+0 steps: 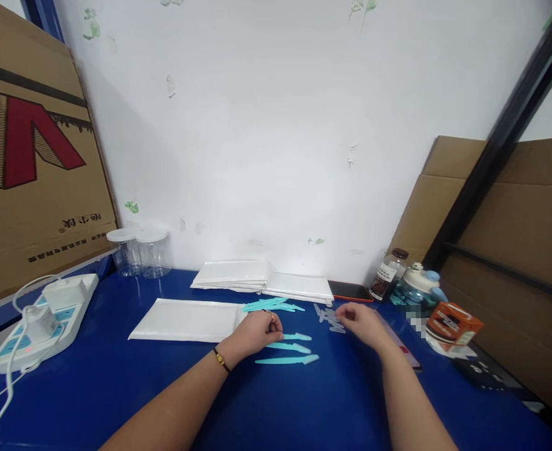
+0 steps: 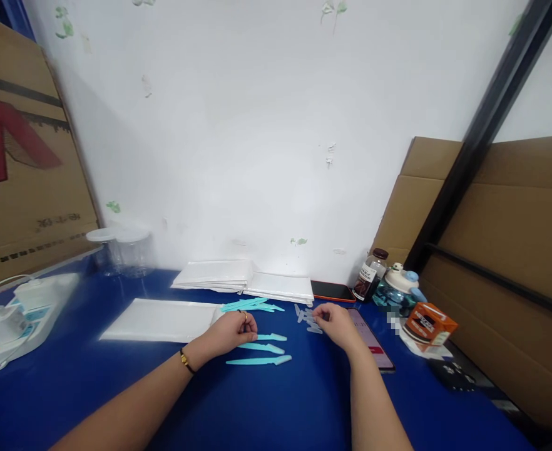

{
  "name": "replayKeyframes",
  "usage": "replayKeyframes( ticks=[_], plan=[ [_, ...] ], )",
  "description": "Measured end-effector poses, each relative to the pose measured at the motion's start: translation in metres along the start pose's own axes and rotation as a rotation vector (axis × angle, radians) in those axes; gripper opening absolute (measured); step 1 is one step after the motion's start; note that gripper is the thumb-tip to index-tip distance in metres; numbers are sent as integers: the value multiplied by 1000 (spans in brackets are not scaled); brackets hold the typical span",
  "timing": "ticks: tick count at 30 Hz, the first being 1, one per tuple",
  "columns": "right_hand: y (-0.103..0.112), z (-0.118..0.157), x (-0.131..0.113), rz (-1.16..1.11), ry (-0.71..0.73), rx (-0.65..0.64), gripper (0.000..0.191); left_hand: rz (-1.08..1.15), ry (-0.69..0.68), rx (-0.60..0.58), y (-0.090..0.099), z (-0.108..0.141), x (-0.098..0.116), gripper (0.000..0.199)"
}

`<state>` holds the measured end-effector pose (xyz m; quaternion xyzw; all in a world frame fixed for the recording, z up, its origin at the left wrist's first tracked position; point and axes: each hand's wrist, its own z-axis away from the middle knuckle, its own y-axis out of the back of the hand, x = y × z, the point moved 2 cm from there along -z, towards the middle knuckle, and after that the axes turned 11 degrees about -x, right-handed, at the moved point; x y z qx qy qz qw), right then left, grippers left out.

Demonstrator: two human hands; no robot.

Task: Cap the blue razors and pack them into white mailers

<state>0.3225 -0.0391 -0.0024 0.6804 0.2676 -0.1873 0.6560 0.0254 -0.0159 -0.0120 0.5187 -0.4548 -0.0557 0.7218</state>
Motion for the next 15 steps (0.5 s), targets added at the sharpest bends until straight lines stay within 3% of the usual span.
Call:
replayKeyframes(
  ticks=[3,6,15],
  plan=[
    [-6,2,3,134,-30,-151,8,-219,76,177,14,3,-6,14],
    [-15,1,-2,175,-38,-183,7,-385,184,283,23,5,-16,21],
    [-31,-2,-17,188,105,-145,8,-481,235,242,21,-4,-26,11]
  ],
)
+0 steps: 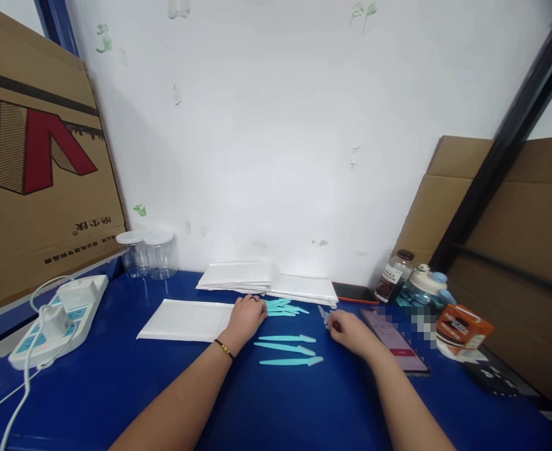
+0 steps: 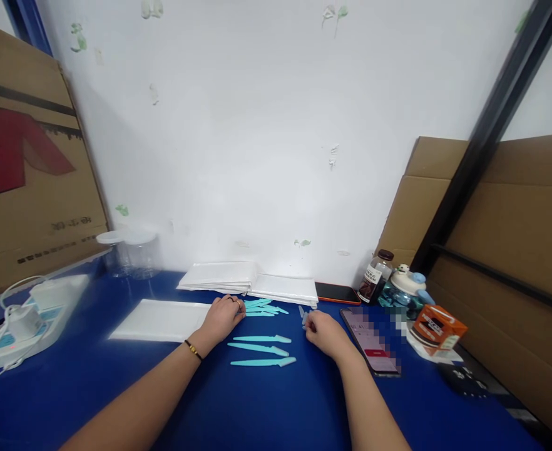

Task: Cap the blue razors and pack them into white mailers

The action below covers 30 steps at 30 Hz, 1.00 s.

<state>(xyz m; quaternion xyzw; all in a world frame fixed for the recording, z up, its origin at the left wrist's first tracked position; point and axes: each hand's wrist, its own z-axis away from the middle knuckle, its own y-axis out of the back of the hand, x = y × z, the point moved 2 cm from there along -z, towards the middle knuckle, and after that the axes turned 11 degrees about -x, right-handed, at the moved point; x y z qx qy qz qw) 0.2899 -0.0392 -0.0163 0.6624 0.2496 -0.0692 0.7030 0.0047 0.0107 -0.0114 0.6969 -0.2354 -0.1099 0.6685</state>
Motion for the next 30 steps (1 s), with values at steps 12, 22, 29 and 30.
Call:
replayKeyframes(
  ticks=[12,22,29,30],
  plan=[
    [-5,-8,-29,-672,130,82,32,257,-103,12,14,7,16,11],
    [-7,-8,-37,-679,157,66,32,324,-130,-20,12,7,19,12],
    [-7,-7,-38,-652,143,86,31,344,-115,-28,15,9,21,12],
    [-9,-8,-40,-656,149,70,31,349,-119,-27,16,9,22,12]
  ],
)
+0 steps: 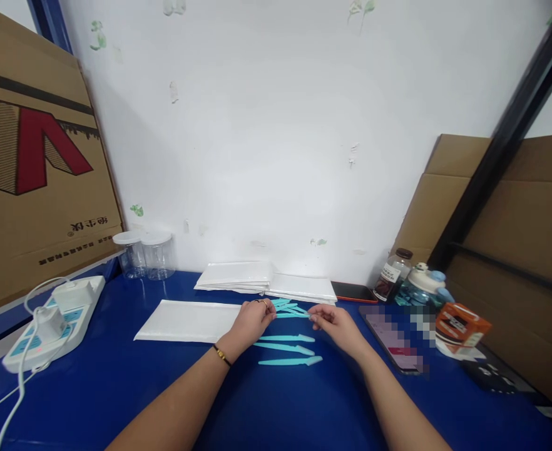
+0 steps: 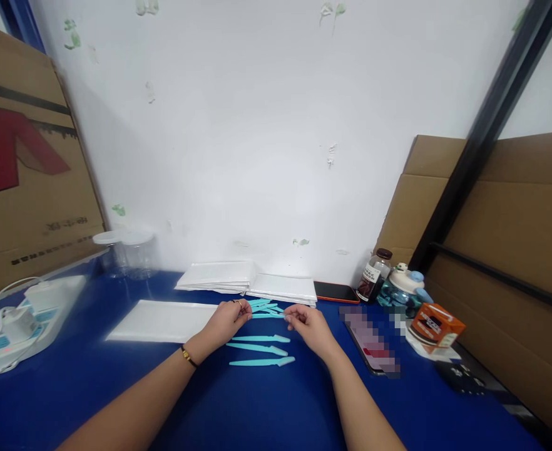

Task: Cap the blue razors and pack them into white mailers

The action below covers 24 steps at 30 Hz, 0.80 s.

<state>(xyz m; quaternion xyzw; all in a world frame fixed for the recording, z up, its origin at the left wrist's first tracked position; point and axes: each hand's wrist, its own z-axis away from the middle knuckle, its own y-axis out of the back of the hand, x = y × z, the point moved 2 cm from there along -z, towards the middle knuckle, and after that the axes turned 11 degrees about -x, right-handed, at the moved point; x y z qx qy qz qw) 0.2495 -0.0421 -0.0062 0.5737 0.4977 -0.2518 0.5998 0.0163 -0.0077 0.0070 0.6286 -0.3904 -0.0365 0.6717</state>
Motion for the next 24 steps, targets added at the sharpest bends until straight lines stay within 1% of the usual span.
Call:
replayKeyframes(
  ticks=[2,4,6,7,8,9,11,12,13,15,17,20,24],
  plan=[
    [-7,0,-1,-17,-5,-44,30,13,0,-14,-1,2,2,13],
    [-11,0,-2,-22,-20,-122,28,36,-11,-76,-3,3,4,15],
    [-10,2,-2,21,-33,-198,26,46,-37,-162,-6,5,5,17],
    [-6,3,-1,63,-33,-199,26,39,-50,-188,-7,5,4,18],
    [1,4,0,114,-31,-167,26,17,-59,-186,-7,5,3,18],
    [11,5,2,170,-27,-100,26,-16,-58,-152,-7,5,2,18],
    [33,9,7,287,-43,87,25,-109,-33,-37,-5,3,-3,18],
    [43,11,11,351,-72,161,23,-159,-15,14,-4,1,-6,18],
    [52,13,15,419,-109,207,22,-205,3,48,-4,-1,-8,19],
    [64,17,22,542,-185,216,18,-269,32,55,-6,-4,-14,18],
    [67,18,28,630,-226,163,16,-294,58,26,-8,-8,-18,14],
    [62,17,35,711,-251,114,12,-293,88,-6,-10,-11,-20,13],
    [54,16,38,730,-325,116,3,-272,101,-8,-9,-10,-19,12]
  ],
)
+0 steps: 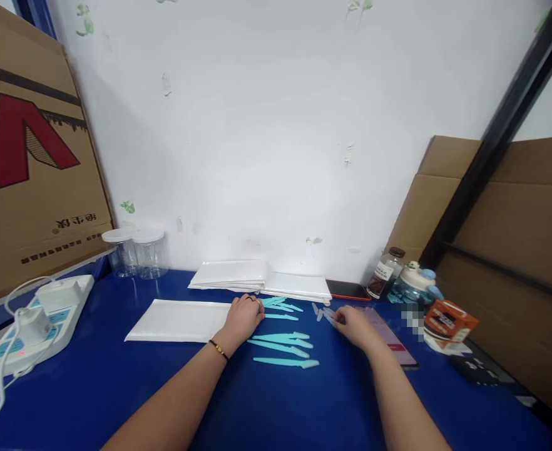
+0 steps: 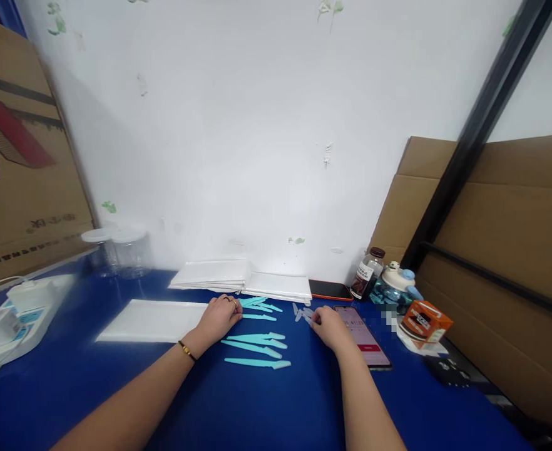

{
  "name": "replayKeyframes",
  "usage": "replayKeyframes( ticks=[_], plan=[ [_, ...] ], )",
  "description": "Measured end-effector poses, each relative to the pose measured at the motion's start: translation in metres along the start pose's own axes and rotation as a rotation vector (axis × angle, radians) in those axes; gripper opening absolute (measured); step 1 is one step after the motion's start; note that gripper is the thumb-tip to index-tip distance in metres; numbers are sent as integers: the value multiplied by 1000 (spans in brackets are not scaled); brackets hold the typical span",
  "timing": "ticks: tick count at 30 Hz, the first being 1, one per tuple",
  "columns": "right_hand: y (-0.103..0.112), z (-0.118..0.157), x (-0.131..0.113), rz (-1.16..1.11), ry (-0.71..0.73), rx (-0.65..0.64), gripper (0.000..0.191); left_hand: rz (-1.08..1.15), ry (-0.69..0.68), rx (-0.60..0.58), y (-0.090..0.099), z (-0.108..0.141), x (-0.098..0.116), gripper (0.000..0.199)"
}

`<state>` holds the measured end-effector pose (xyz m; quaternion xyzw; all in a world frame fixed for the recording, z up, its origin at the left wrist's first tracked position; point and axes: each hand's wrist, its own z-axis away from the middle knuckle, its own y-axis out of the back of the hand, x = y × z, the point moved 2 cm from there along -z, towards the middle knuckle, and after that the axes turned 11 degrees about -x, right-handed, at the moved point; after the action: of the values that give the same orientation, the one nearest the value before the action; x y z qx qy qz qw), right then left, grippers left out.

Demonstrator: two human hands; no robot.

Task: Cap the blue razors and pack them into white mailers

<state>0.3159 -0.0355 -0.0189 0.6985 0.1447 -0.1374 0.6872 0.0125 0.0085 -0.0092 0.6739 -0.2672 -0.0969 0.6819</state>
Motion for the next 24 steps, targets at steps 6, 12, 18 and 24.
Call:
replayKeyframes(
  ticks=[6,12,18,24],
  plan=[
    [0,2,-1,-95,33,-73,7,22,-31,-29,2,3,3,12],
    [4,1,-8,-351,98,-10,13,89,-92,22,7,5,8,9],
    [0,5,-39,-710,293,-149,28,230,-142,-19,10,10,12,8],
    [-7,4,-46,-651,312,-133,29,246,-135,-21,11,11,13,10]
  ],
)
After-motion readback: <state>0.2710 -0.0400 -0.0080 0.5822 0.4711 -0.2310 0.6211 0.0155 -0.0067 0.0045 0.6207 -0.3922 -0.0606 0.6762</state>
